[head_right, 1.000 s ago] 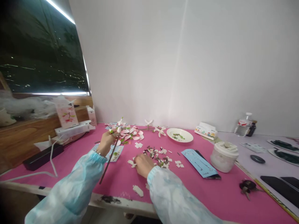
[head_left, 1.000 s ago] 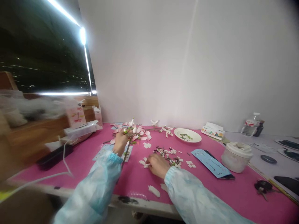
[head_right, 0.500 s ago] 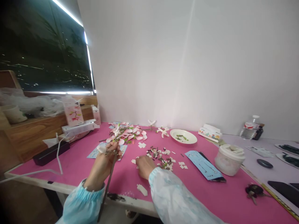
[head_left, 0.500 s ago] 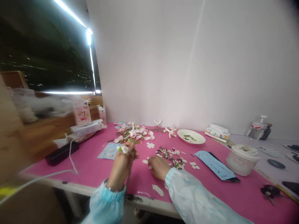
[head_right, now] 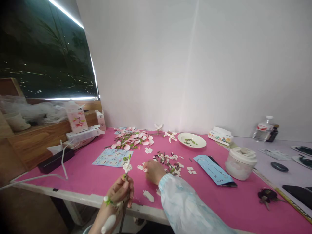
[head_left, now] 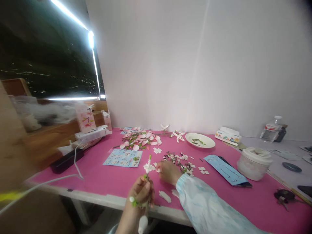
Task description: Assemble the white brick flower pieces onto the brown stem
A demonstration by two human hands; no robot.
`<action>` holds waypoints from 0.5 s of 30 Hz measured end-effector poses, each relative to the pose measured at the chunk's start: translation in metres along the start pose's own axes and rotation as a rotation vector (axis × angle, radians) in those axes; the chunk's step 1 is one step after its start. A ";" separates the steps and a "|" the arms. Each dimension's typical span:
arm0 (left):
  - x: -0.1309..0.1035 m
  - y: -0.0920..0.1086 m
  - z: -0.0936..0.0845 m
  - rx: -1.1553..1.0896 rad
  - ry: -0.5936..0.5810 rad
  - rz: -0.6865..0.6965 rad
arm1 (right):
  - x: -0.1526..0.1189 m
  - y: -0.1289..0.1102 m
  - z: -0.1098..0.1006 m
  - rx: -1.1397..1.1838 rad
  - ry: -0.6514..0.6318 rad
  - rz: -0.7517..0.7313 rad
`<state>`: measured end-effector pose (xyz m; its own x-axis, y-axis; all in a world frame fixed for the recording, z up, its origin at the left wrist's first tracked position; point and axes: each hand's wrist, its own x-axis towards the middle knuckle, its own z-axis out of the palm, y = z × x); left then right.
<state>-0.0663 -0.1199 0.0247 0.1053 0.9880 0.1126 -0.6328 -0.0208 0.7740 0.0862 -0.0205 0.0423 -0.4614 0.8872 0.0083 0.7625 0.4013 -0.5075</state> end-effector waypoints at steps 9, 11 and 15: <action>-0.044 -0.041 0.011 -0.073 -0.088 -0.093 | -0.048 -0.004 -0.034 0.898 0.056 0.131; -0.053 -0.048 0.015 -0.084 -0.088 -0.087 | -0.070 -0.004 -0.037 1.068 0.060 0.148; -0.068 -0.060 0.020 -0.118 -0.093 -0.088 | -0.119 0.001 -0.028 1.327 0.021 0.228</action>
<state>-0.0198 -0.1890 -0.0173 0.2311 0.9668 0.1086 -0.7028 0.0887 0.7058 0.1548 -0.1192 0.0654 -0.3682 0.9120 -0.1810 -0.1965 -0.2666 -0.9436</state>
